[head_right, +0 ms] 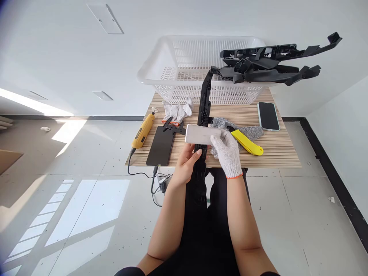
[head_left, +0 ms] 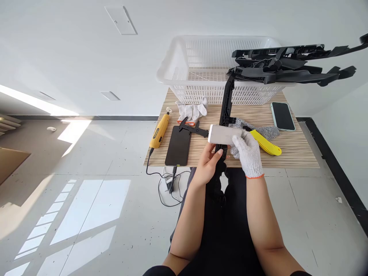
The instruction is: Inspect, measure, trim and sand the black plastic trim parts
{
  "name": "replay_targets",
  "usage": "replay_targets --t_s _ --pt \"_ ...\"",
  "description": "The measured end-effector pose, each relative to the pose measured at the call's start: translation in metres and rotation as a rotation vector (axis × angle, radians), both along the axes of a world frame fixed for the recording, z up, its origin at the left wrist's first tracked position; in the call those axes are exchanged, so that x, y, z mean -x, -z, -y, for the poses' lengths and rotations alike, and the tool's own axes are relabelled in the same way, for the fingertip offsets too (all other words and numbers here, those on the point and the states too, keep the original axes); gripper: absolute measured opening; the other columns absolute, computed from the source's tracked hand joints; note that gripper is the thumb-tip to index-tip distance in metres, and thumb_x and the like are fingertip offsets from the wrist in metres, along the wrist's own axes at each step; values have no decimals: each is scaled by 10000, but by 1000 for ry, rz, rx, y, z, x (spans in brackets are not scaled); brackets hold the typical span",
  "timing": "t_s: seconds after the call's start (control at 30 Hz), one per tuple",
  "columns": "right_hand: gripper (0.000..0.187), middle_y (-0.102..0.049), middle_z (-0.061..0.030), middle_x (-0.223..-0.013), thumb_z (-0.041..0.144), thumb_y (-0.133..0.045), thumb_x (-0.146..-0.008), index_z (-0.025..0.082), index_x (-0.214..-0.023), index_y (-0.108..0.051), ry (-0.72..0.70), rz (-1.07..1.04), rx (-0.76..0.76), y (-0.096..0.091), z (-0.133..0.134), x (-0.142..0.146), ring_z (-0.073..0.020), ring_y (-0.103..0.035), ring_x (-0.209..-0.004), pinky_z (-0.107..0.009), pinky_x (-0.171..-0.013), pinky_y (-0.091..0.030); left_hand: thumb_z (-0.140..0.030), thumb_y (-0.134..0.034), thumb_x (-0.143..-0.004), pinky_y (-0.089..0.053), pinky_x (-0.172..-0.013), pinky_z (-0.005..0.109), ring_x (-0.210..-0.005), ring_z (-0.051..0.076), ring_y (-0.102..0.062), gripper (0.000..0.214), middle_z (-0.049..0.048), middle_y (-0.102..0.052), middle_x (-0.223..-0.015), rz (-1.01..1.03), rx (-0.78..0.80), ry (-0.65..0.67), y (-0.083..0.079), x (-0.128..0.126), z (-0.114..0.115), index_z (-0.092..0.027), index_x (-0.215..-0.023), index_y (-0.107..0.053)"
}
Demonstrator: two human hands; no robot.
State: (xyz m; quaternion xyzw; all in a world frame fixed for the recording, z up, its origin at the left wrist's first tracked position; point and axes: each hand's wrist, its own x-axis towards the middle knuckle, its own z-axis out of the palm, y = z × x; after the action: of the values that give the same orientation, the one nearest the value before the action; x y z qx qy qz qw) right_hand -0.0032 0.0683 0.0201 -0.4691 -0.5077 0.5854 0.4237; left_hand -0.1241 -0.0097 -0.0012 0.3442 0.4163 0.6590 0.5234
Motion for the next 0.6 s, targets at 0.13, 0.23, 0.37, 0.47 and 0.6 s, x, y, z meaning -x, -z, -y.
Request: replay_targets --t_s 0.13,0.23,0.37,0.47,0.6 --pt "475 -643 20 -769 383 -719 -818 264 -1266 -615 -114 -17 -57 0 1 -4 -109 -561 -587 -195 -447 -425 -403 -658 -929 -602 -925 408 -1217 281 -636 384 83 -648 -1328 -29 -4 -1 4 0 0 -277 -1289 -621" --pt "494 -643 8 -804 378 -732 -820 262 -1284 -610 -154 -11 -62 -2 2 -4 -104 -533 -589 -198 -441 -413 -405 -662 -927 -607 -909 403 -1208 273 -631 373 85 -669 -1291 -28 -2 -23 7 0 0 -266 -1272 -631" --pt "477 -632 8 -795 390 -729 -816 239 -1254 -616 -138 2 -49 -4 3 -3 -100 -509 -573 -205 -439 -409 -416 -687 -907 -598 -921 405 -1204 271 -633 403 87 -671 -1302 -14 20 -33 8 -1 0 -267 -1276 -628" --pt "468 -631 8 -799 400 -734 -804 220 -1221 -621 -122 1 -38 -4 3 -3 -98 -509 -578 -208 -449 -417 -417 -692 -904 -591 -927 395 -1181 256 -642 390 81 -661 -1323 -11 19 -54 7 -2 0 -269 -1260 -633" --pt "456 -631 4 -793 399 -740 -800 218 -1203 -628 -115 -9 -47 -4 3 -2 -112 -531 -607 -215 -464 -428 -438 -676 -912 -597 -886 371 -1131 241 -657 382 86 -645 -1342 -21 31 -78 6 -4 0 -258 -1245 -629"
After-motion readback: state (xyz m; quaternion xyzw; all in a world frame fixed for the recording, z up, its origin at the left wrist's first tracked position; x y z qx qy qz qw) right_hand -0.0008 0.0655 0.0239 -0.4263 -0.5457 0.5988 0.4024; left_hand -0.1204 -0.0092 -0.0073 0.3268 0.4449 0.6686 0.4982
